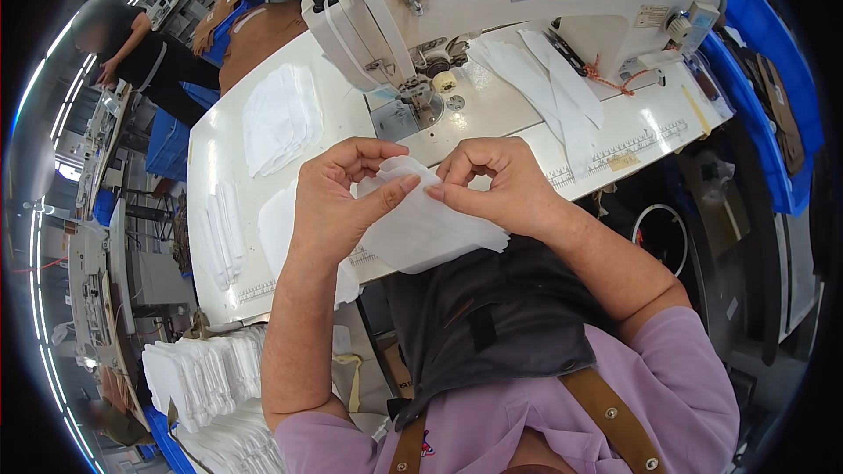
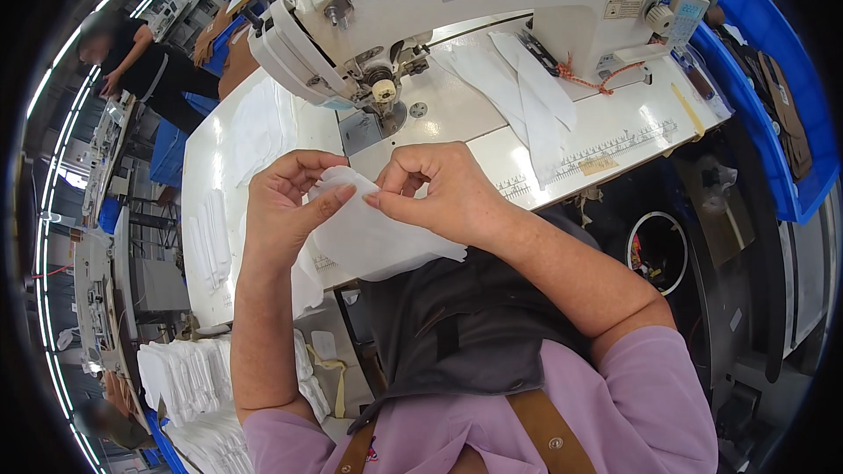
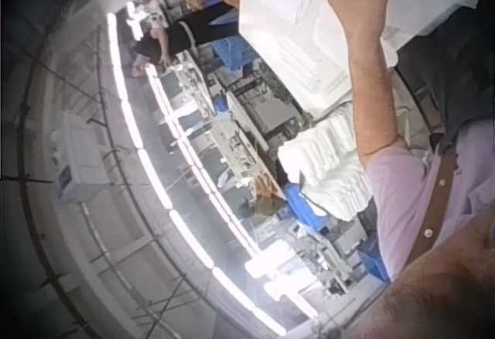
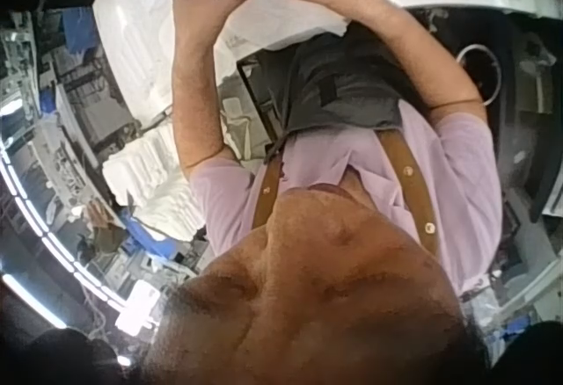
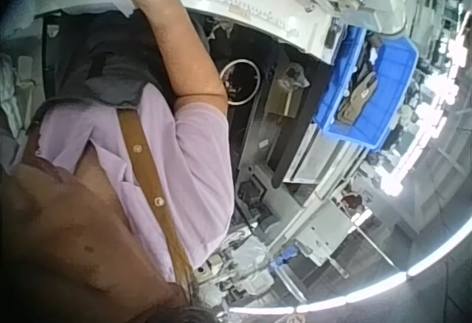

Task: The recorder is sewing white fabric pieces together using an industrial sewing machine and then counting a stack of finished parts.

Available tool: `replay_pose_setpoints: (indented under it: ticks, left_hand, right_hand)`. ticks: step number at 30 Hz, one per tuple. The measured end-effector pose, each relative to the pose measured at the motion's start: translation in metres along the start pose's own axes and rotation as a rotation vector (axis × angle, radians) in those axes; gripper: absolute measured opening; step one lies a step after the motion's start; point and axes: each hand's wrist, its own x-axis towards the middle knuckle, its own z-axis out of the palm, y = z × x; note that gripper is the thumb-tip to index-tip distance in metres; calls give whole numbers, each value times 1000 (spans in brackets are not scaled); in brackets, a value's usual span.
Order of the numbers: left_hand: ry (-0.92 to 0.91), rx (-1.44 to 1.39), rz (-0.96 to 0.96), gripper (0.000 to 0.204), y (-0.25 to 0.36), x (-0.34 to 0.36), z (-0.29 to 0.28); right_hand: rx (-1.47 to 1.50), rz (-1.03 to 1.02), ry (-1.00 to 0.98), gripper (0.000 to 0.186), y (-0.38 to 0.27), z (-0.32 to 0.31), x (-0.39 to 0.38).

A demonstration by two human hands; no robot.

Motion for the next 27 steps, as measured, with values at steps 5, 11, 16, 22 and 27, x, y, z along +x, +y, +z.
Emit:
replay_pose_setpoints:
  ticks: [5,11,16,22,27]
  left_hand:
    - [-44,84,-29,22,-1,2,-6]
    - [-60,146,-65,19,0,7,-6]
    - [-79,99,-160,22,-13,24,-9]
    - [-124,179,-249,22,-49,59,-8]
    - [-65,417,-245,26,-75,88,-1]
  right_hand:
    - [1,12,-7,17,-1,1,1]
    - [38,36,2,19,7,1,1]
    - [-57,19,-21,12,5,0,7]
    - [-415,-236,-192,12,28,-19,23]
    - [-1009,-589,-242,14,45,-30,53]
